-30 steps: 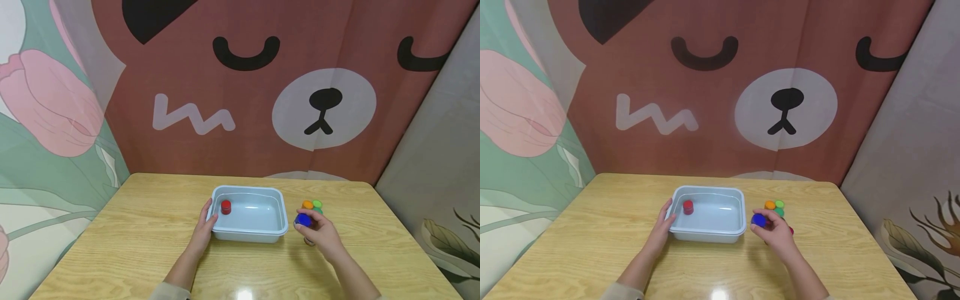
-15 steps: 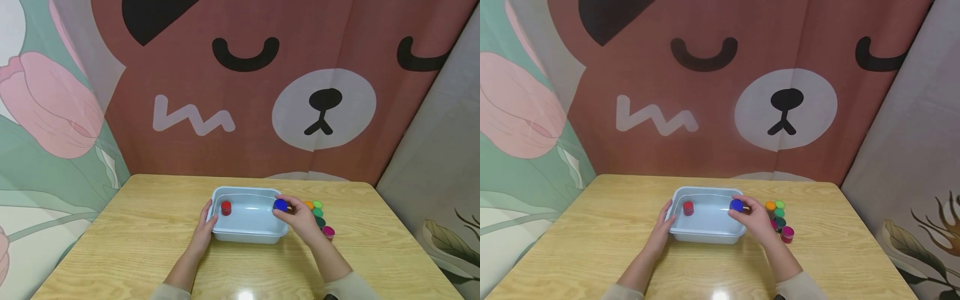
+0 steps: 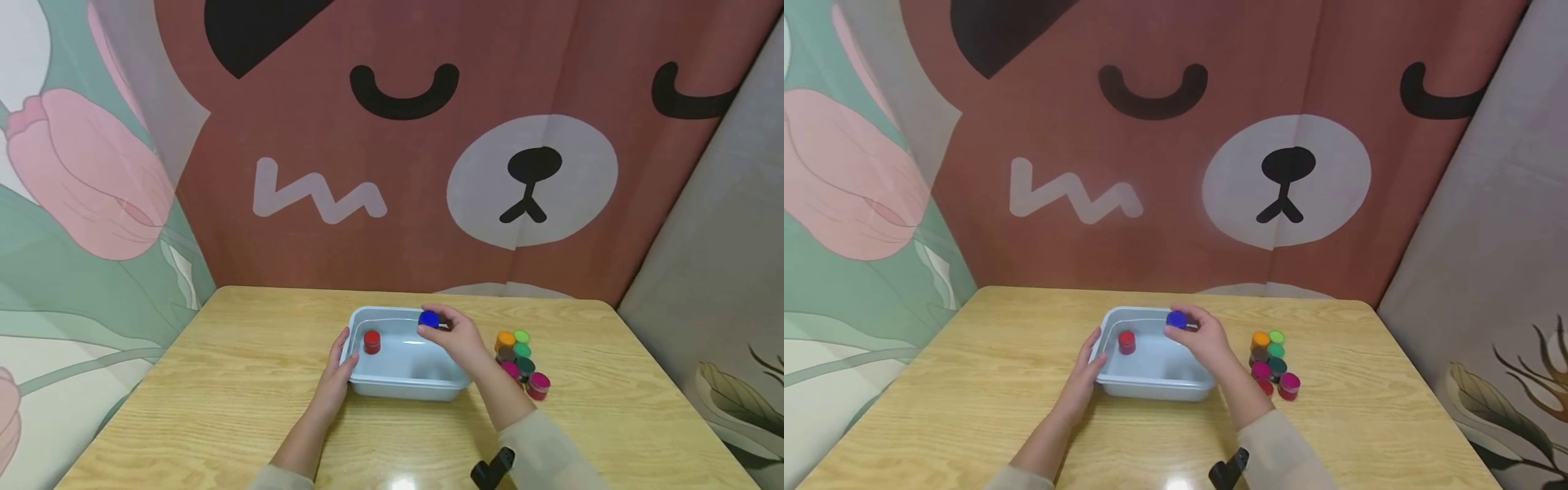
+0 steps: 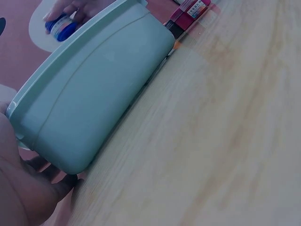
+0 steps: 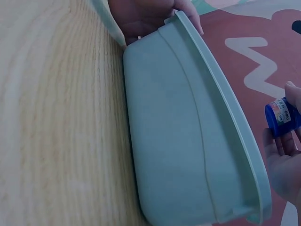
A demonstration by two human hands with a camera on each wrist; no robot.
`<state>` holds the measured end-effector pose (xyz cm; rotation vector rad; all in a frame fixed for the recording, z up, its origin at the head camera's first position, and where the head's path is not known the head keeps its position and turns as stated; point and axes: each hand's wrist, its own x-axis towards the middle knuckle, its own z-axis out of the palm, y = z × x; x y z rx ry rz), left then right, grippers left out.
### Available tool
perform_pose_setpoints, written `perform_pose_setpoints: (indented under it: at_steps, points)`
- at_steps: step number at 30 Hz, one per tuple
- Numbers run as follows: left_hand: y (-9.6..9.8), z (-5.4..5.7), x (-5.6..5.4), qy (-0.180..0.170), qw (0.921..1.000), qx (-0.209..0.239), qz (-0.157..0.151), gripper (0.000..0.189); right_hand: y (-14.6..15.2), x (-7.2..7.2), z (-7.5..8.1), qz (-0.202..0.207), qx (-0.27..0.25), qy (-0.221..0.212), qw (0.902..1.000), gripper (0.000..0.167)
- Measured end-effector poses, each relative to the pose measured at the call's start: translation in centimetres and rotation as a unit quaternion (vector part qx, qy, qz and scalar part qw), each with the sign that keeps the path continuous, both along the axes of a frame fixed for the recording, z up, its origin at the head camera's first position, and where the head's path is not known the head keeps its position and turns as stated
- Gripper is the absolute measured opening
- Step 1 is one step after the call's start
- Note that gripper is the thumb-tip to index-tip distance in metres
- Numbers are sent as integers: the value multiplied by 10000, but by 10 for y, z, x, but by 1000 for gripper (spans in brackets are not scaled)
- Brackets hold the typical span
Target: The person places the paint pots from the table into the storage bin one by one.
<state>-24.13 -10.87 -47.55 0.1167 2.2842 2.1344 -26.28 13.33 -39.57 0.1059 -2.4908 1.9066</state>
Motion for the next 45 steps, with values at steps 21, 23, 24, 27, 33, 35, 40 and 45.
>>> perform_pose_setpoints:
  at_steps: [21, 23, 24, 27, 33, 35, 40, 45]
  points:
    - [3, 0, -1, 13, 10000, 14, -62, 59, -45, -47, -9, 146, 132, -200, 9996, 44]
    - [3, 0, -1, 47, 10000, 17, -58, 59, -47, -49, -12, 172, 247, -245, 9992, 43]
    - [3, 0, -2, 51, 10000, 23, -61, 59, -48, -50, -14, 181, 309, -247, 9991, 43]
    - [3, 2, -1, 32, 10000, 15, -62, 58, -50, -52, -19, 234, 492, -177, 9984, 42]
    - [3, 3, -2, -20, 9999, -6, -116, 59, -54, -55, -29, 375, 854, -75, 9956, 39]
    - [2, 2, -2, -42, 9999, 7, -118, 59, -55, -56, -33, 474, 971, -17, 9941, 40]
    - [1, 1, -1, -68, 9999, 42, -78, 60, -58, -57, -41, 717, 1386, 26, 9877, 41]
    - [0, 2, 0, -119, 9999, -12, -79, 60, -61, -57, -46, 789, 1860, -23, 9794, 42]
